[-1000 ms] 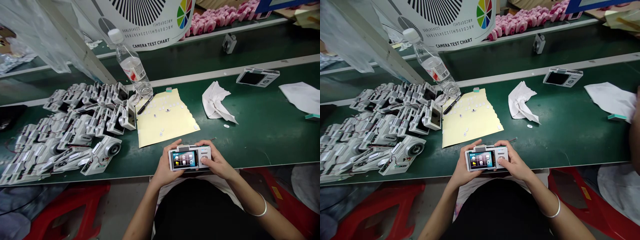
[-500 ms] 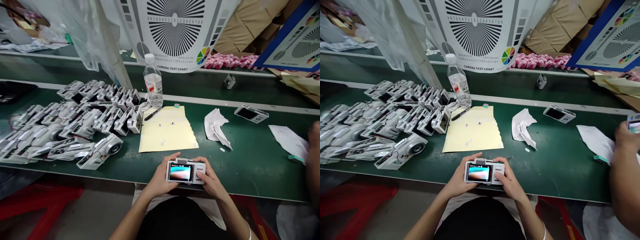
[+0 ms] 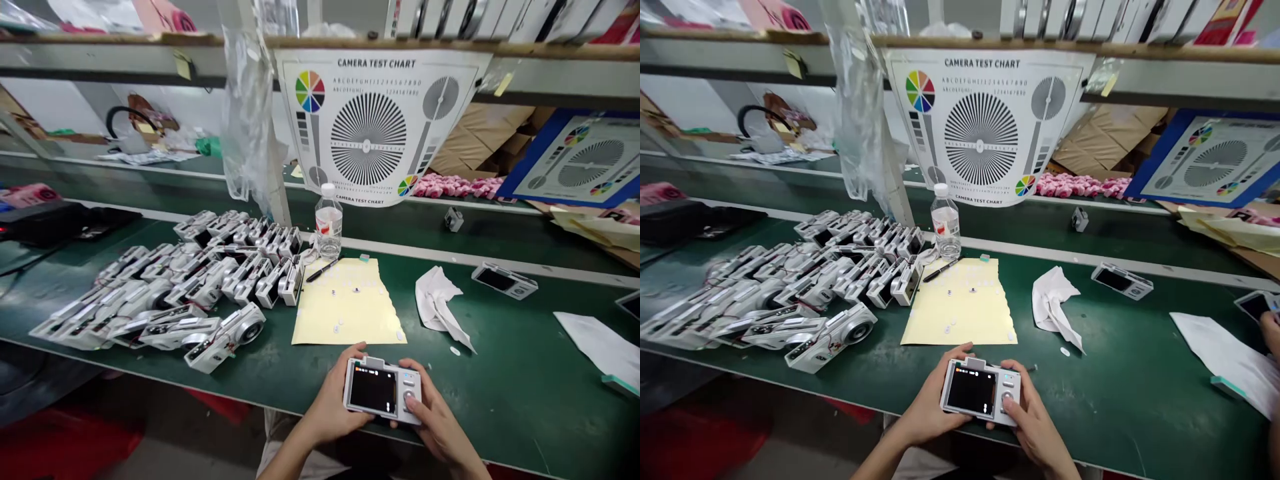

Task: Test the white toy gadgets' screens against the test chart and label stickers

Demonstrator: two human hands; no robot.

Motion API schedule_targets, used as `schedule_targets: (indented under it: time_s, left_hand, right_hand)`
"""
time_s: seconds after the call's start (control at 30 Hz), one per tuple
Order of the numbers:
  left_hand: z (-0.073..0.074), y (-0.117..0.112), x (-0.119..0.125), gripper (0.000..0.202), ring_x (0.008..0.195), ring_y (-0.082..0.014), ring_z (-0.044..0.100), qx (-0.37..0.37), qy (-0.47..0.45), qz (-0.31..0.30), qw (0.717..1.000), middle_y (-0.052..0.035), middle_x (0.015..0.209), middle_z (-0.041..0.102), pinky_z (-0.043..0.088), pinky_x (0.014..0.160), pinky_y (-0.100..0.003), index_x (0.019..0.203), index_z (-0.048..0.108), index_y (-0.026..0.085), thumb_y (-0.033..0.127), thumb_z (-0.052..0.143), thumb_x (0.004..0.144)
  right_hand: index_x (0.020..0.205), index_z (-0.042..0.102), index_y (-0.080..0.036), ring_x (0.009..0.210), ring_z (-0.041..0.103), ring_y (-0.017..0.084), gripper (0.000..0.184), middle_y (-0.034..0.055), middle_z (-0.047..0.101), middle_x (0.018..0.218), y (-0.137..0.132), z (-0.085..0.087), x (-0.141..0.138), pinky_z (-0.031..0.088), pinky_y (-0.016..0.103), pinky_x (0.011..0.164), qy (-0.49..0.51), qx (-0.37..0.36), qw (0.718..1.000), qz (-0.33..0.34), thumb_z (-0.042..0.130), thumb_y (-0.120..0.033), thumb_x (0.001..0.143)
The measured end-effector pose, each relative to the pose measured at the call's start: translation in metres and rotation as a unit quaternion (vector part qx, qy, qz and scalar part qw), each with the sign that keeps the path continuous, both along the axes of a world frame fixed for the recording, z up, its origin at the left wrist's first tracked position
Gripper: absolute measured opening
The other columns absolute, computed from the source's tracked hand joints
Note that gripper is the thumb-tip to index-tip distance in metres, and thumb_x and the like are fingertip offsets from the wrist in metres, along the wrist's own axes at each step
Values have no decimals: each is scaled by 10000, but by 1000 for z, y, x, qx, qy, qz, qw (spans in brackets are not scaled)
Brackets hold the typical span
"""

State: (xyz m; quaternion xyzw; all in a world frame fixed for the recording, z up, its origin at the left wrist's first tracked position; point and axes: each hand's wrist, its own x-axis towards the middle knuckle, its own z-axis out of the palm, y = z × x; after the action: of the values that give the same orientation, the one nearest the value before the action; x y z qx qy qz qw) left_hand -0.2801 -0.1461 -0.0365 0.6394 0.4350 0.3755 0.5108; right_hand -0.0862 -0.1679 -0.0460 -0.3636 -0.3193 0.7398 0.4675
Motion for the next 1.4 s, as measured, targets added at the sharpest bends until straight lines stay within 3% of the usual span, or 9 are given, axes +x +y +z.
schedule_targets:
  time_s: [0.07,0.17,0.33,0.5,0.63,0.83,1.1,1.4]
  left_hand:
    - [-4,0,0,797,1144,-276,468,3,-12,10,1000,-115,1293,424,369,976,-380,1216,380,199,116,706,494]
    - [-10,0,-1,874,1081,-266,510,-4,-30,16,999,-104,1208,492,407,928,-362,1255,361,195,88,715,463]
    - [-13,-1,-1,854,1079,-258,512,28,-11,32,999,-94,1201,509,391,950,-363,1247,395,201,74,720,468]
    - [-11,-3,0,801,1019,-254,550,16,-61,22,998,-98,1158,554,434,881,-347,1192,431,175,77,734,457]
    - [-12,-2,0,765,1021,-247,546,35,-59,18,998,-89,1150,559,435,874,-341,1155,446,177,62,721,450]
    - [-16,0,-1,725,1018,-242,552,67,-43,17,997,-76,1135,574,432,882,-351,1134,448,179,86,720,468]
    - [-11,-3,1,704,1008,-234,561,93,-29,17,995,-77,1129,583,429,895,-381,1138,437,166,97,697,488]
    - [-7,-5,2,686,990,-234,554,105,-26,21,994,-84,1135,553,432,877,-374,1127,421,167,126,668,489]
  right_hand:
    - [1203,343,-296,846,580,196,630,46,570,1045,0,0,-2,522,311,629,-2,2,1000,5,711,-350,694]
    - [1221,308,-291,858,595,224,738,62,572,1056,1,-3,-5,529,342,640,-12,26,1000,9,749,-359,633]
    - [1186,346,-292,767,599,205,660,46,592,973,2,-12,-5,531,331,594,-60,94,993,-24,732,-352,653]
    - [1125,453,-341,882,610,272,558,67,593,1037,-1,-9,-5,527,372,643,-31,91,995,-7,729,-308,641]
    - [1054,541,-363,816,608,216,401,59,601,955,-3,-7,-8,506,311,581,-20,98,993,-61,672,-276,686]
    - [1055,486,-288,783,605,204,484,21,595,954,4,-9,-4,557,356,576,-14,116,993,-21,692,-232,620]
    - [1047,453,-243,712,593,165,441,0,564,893,0,-1,-9,558,307,504,-47,153,986,-51,607,-177,639]
    - [1043,424,-218,499,517,109,417,-51,523,702,4,-9,-16,490,231,372,-131,188,967,-115,492,-139,639]
